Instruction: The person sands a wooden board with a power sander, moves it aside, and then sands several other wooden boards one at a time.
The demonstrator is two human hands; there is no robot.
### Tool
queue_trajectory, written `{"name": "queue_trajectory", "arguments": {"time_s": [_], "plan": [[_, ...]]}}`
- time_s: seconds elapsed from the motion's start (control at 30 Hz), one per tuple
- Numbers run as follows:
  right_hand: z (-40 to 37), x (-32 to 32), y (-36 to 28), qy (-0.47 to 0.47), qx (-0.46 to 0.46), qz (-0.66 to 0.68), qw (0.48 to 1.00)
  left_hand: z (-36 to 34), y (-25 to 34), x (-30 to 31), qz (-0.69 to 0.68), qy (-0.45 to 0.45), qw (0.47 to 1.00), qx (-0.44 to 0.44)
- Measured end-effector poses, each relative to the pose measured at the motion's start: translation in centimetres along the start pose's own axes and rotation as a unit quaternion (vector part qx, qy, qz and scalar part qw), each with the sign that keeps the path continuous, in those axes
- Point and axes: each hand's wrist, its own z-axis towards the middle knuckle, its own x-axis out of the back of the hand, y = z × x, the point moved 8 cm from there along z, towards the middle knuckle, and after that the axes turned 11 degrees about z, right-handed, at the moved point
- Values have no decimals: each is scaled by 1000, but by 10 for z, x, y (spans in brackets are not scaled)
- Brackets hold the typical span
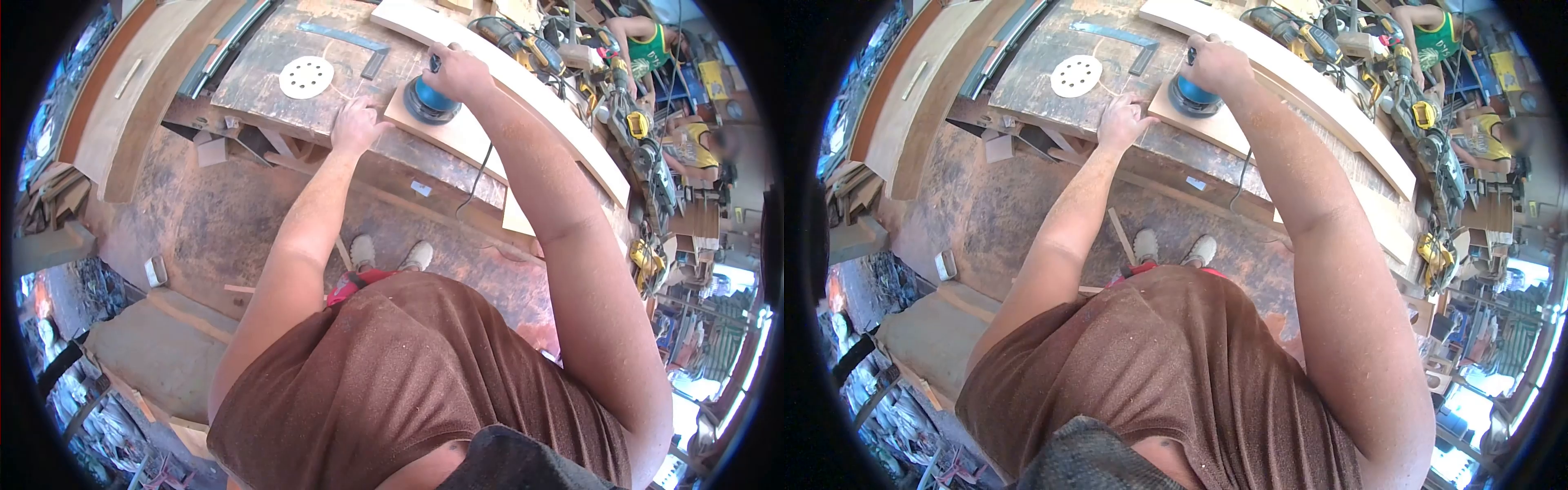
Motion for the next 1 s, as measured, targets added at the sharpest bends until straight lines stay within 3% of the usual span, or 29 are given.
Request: {"name": "queue_trajectory", "arguments": {"time_s": [0.5, 0.83, 1.0], "plan": [[30, 1, -27, -12, -9, 4, 1000, -1, 2, -1, 44, 9, 999, -14], [-3, 2, -46, -33, 40, 33, 998, 2, 6, 2, 51, -11, 999, 1], [-12, 1, -39, 11, 47, 26, 998, 0, 10, 8, 46, -18, 999, -6]]}}
